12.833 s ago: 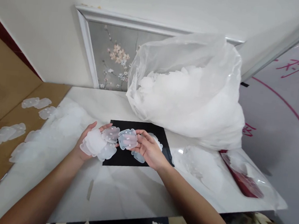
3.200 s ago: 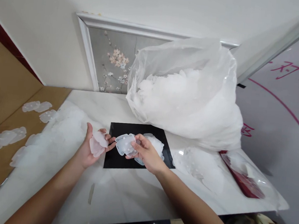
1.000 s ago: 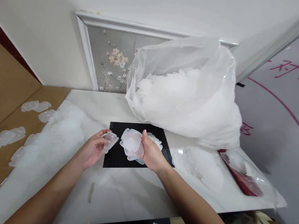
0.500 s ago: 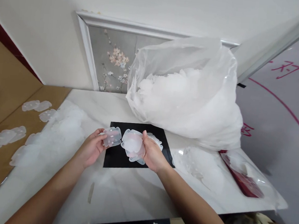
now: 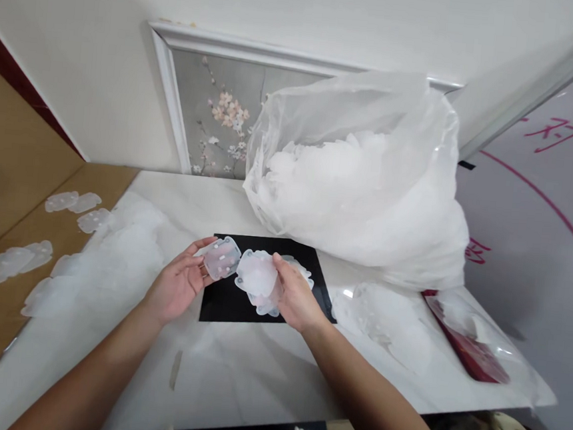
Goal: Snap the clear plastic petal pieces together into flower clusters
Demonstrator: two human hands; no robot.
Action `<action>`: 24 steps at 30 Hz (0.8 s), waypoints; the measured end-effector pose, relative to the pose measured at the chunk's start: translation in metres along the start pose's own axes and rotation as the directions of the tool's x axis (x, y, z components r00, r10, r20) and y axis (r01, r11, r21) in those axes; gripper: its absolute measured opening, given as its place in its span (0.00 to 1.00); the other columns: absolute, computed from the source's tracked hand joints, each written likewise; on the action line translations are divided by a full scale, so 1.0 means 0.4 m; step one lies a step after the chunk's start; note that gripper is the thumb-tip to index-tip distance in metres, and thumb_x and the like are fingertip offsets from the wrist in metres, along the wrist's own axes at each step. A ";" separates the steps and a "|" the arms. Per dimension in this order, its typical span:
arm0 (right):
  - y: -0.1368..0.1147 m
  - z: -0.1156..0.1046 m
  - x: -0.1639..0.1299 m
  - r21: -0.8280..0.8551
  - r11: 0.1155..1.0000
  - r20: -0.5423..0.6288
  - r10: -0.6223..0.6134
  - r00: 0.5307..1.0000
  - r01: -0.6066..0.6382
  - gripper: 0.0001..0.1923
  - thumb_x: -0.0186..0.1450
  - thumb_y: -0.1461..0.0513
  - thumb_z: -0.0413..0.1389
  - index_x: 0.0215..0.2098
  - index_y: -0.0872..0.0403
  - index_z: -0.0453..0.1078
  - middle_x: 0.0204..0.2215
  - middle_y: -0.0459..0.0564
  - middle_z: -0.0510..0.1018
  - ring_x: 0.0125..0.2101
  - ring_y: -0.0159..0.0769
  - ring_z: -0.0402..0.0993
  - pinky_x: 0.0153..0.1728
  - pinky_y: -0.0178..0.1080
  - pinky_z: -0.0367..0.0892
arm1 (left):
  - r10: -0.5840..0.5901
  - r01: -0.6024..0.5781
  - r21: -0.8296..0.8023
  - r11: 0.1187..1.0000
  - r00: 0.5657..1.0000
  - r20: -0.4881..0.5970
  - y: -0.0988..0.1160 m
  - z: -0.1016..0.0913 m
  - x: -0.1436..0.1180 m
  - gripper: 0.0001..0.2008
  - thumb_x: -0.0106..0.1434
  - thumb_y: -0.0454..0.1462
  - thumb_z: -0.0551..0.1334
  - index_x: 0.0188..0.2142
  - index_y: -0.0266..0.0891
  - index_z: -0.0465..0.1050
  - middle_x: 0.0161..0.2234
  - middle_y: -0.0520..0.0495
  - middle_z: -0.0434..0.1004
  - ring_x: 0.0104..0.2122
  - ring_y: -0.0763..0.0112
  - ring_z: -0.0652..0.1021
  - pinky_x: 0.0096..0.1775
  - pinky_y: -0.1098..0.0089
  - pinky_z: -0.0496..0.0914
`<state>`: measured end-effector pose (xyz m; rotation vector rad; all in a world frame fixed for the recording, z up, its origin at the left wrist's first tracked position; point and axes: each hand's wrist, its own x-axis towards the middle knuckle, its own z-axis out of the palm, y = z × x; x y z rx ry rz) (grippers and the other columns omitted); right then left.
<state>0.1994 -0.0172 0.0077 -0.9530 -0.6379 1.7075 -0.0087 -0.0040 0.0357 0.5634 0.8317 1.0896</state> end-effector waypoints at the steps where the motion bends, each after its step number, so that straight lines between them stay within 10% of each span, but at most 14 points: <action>1: 0.000 0.001 -0.003 -0.037 0.998 0.006 -0.055 0.998 0.055 0.18 0.57 0.49 0.64 0.27 0.53 0.67 0.22 0.43 0.71 0.23 0.32 0.70 0.22 0.34 0.70 | -0.001 0.001 -0.002 1.000 1.000 0.013 0.001 0.001 -0.002 0.17 0.57 0.31 0.61 0.47 0.40 0.74 0.45 0.44 0.81 0.43 0.62 0.80 0.45 0.62 0.75; 7: -0.007 -0.006 -0.014 -0.223 0.926 -0.034 -0.320 0.947 0.305 0.21 0.61 0.52 0.62 0.50 0.44 0.65 0.30 0.41 0.71 0.21 0.28 0.66 0.18 0.33 0.69 | -0.011 0.011 0.004 1.000 0.997 0.080 0.001 0.003 -0.008 0.19 0.57 0.35 0.63 0.50 0.40 0.73 0.50 0.40 0.79 0.50 0.54 0.78 0.51 0.56 0.70; 10: -0.015 -0.017 -0.014 -0.402 0.855 0.010 -0.355 0.935 0.329 0.14 0.66 0.49 0.54 0.41 0.49 0.73 0.34 0.48 0.71 0.25 0.32 0.70 0.21 0.38 0.73 | -0.026 0.030 -0.031 0.999 0.994 0.108 0.002 -0.001 -0.008 0.21 0.59 0.40 0.62 0.52 0.39 0.72 0.50 0.38 0.79 0.52 0.50 0.76 0.53 0.52 0.68; 15: -0.003 -0.023 -0.010 -0.705 0.470 0.199 -0.587 0.785 0.531 0.15 0.71 0.57 0.47 0.49 0.46 0.73 0.54 0.54 0.69 0.51 0.46 0.70 0.51 0.52 0.71 | -0.070 0.083 -0.078 0.993 0.985 0.161 0.001 0.004 -0.012 0.27 0.62 0.49 0.59 0.57 0.38 0.68 0.51 0.35 0.78 0.57 0.47 0.72 0.56 0.47 0.63; 18: 0.024 -0.009 -0.008 -0.733 0.334 0.380 -0.522 0.764 0.593 0.19 0.69 0.58 0.50 0.58 0.47 0.67 0.61 0.55 0.64 0.61 0.46 0.62 0.61 0.51 0.61 | -0.068 0.086 -0.067 0.994 0.969 0.238 -0.019 0.020 -0.028 0.34 0.61 0.55 0.60 0.61 0.41 0.65 0.56 0.35 0.74 0.62 0.48 0.66 0.60 0.47 0.58; 21: 0.041 0.009 -0.011 -0.697 0.392 0.441 -0.426 0.790 0.601 0.25 0.65 0.54 0.57 0.59 0.49 0.67 0.61 0.56 0.65 0.61 0.47 0.63 0.61 0.50 0.61 | -0.070 0.062 0.034 0.997 0.924 0.375 -0.037 0.026 -0.045 0.40 0.56 0.62 0.59 0.63 0.48 0.64 0.65 0.40 0.63 0.67 0.50 0.56 0.62 0.50 0.56; 24: 0.036 0.014 -0.009 -0.589 0.634 0.294 -0.409 0.864 0.501 0.18 0.67 0.49 0.54 0.48 0.49 0.75 0.51 0.54 0.75 0.53 0.46 0.71 0.57 0.51 0.66 | -0.110 -0.021 0.261 0.965 0.872 0.478 -0.015 0.000 -0.049 0.43 0.53 0.64 0.60 0.64 0.52 0.61 0.69 0.43 0.54 0.68 0.47 0.53 0.61 0.50 0.58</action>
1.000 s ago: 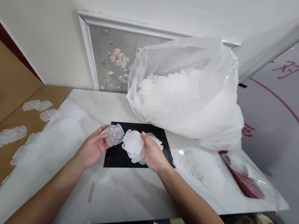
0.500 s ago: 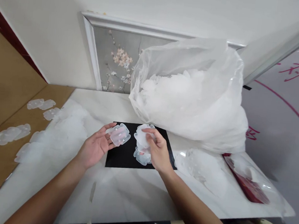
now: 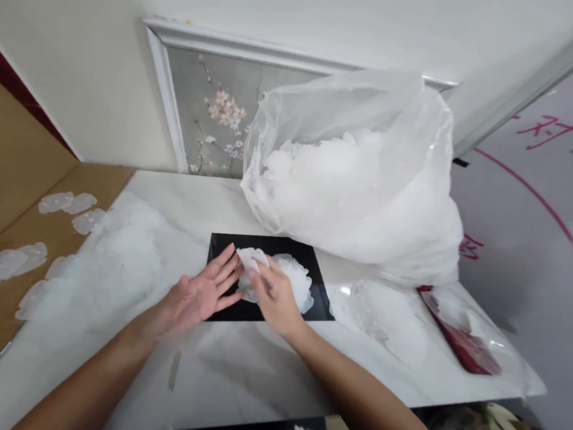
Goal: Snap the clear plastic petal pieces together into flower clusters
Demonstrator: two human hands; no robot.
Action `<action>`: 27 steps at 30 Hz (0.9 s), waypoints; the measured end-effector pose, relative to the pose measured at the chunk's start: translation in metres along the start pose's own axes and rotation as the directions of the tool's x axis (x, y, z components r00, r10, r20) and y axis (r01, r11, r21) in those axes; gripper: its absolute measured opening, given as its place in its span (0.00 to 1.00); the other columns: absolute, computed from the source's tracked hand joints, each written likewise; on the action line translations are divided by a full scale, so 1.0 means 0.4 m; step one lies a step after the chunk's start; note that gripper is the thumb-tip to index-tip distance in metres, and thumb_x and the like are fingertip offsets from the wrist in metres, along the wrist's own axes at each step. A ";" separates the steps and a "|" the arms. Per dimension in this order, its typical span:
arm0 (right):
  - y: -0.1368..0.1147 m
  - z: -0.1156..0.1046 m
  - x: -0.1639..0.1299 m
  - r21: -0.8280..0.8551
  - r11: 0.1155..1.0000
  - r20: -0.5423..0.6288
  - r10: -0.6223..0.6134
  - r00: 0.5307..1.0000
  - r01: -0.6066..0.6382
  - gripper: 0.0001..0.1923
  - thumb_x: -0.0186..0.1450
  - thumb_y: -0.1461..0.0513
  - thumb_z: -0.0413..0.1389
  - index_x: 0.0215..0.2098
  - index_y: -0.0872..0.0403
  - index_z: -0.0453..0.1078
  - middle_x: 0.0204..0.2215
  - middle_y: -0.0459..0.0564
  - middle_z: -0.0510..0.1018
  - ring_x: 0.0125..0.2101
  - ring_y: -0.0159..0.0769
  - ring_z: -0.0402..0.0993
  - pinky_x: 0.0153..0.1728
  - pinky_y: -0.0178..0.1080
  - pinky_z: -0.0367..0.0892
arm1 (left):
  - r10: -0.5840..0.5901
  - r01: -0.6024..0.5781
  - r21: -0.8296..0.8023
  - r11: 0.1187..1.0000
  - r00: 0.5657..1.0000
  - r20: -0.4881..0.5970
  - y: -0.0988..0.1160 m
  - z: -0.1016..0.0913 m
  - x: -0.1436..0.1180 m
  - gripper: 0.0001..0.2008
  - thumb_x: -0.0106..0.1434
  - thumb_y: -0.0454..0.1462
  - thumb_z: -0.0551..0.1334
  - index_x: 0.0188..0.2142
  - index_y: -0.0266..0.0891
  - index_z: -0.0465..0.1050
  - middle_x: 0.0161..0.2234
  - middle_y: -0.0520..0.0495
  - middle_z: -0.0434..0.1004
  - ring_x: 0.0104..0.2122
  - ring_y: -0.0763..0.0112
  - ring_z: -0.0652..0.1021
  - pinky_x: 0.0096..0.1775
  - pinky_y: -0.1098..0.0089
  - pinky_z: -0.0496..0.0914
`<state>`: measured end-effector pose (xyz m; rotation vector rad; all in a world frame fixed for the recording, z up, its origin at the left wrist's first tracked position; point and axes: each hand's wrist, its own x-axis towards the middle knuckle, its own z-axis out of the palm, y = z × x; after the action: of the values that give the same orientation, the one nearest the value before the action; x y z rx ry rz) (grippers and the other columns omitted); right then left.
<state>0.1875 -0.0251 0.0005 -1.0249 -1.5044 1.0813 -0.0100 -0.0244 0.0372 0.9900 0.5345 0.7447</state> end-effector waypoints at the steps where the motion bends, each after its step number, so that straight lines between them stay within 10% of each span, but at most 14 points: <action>1: 0.000 -0.005 0.004 0.133 0.987 -0.026 0.093 0.995 -0.088 0.19 0.66 0.47 0.53 0.43 0.49 0.77 0.45 0.53 0.77 0.49 0.45 0.73 0.53 0.50 0.70 | -0.012 0.011 0.149 0.989 1.000 0.003 0.015 -0.019 -0.008 0.42 0.54 0.61 0.63 0.65 0.53 0.59 0.69 0.42 0.55 0.67 0.46 0.55 0.61 0.49 0.58; 3: 0.002 -0.016 0.012 0.414 0.870 -0.009 0.300 0.954 -0.269 0.21 0.62 0.43 0.57 0.35 0.51 0.76 0.34 0.50 0.79 0.40 0.44 0.76 0.41 0.48 0.76 | 0.002 0.066 0.580 0.812 0.993 -0.116 0.054 -0.063 -0.027 0.36 0.59 0.49 0.66 0.65 0.53 0.60 0.68 0.42 0.58 0.66 0.48 0.58 0.63 0.49 0.55; 5: 0.006 -0.025 0.019 0.601 0.706 0.050 0.435 0.899 -0.375 0.23 0.56 0.42 0.62 0.31 0.53 0.74 0.28 0.49 0.78 0.34 0.43 0.77 0.31 0.43 0.76 | 0.121 0.254 0.885 0.390 0.939 -0.323 0.092 -0.107 -0.050 0.29 0.60 0.41 0.64 0.61 0.51 0.65 0.68 0.45 0.56 0.68 0.49 0.52 0.65 0.45 0.46; 7: 0.006 -0.029 0.022 0.672 0.612 0.103 0.479 0.872 -0.416 0.24 0.54 0.43 0.64 0.30 0.54 0.73 0.26 0.49 0.78 0.33 0.42 0.77 0.27 0.40 0.74 | 0.172 0.499 0.866 0.034 0.851 -0.497 0.118 -0.141 -0.073 0.27 0.59 0.32 0.62 0.59 0.46 0.68 0.70 0.43 0.52 0.70 0.45 0.44 0.64 0.39 0.38; 9: 0.001 -0.028 0.022 0.683 0.573 0.163 0.485 0.859 -0.453 0.26 0.55 0.41 0.62 0.31 0.55 0.73 0.27 0.50 0.78 0.34 0.43 0.77 0.27 0.38 0.73 | 0.134 0.592 0.796 -0.126 0.805 -0.578 0.129 -0.167 -0.092 0.29 0.57 0.26 0.59 0.58 0.44 0.68 0.71 0.41 0.47 0.69 0.43 0.39 0.62 0.35 0.38; 16: -0.012 -0.025 0.019 0.653 0.544 0.231 0.519 0.823 -0.527 0.31 0.61 0.37 0.54 0.39 0.55 0.73 0.30 0.51 0.79 0.37 0.44 0.77 0.27 0.38 0.71 | 0.036 0.526 0.834 -0.167 0.848 -0.528 0.116 -0.234 -0.094 0.19 0.50 0.25 0.60 0.41 0.43 0.71 0.66 0.41 0.60 0.69 0.43 0.48 0.60 0.41 0.54; 21: -0.014 -0.027 0.023 0.645 0.552 0.221 0.526 0.821 -0.528 0.30 0.63 0.38 0.52 0.41 0.56 0.73 0.30 0.51 0.79 0.36 0.42 0.77 0.28 0.38 0.72 | 0.065 0.418 0.889 -0.185 0.908 -0.413 0.113 -0.245 -0.085 0.12 0.47 0.25 0.57 0.26 0.43 0.58 0.32 0.49 0.78 0.67 0.53 0.57 0.63 0.44 0.45; 27: -0.021 -0.031 0.022 0.646 0.558 0.197 0.537 0.820 -0.521 0.29 0.61 0.39 0.54 0.39 0.55 0.73 0.29 0.50 0.79 0.35 0.42 0.77 0.26 0.38 0.72 | 0.242 0.352 0.927 -0.130 0.918 -0.315 0.107 -0.259 -0.074 0.08 0.54 0.30 0.59 0.25 0.43 0.61 0.29 0.51 0.79 0.60 0.53 0.69 0.64 0.44 0.34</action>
<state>0.1975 -0.0173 0.0122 -0.9490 -0.6247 1.8699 -0.1149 0.0241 0.0297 2.3327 1.7274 0.2575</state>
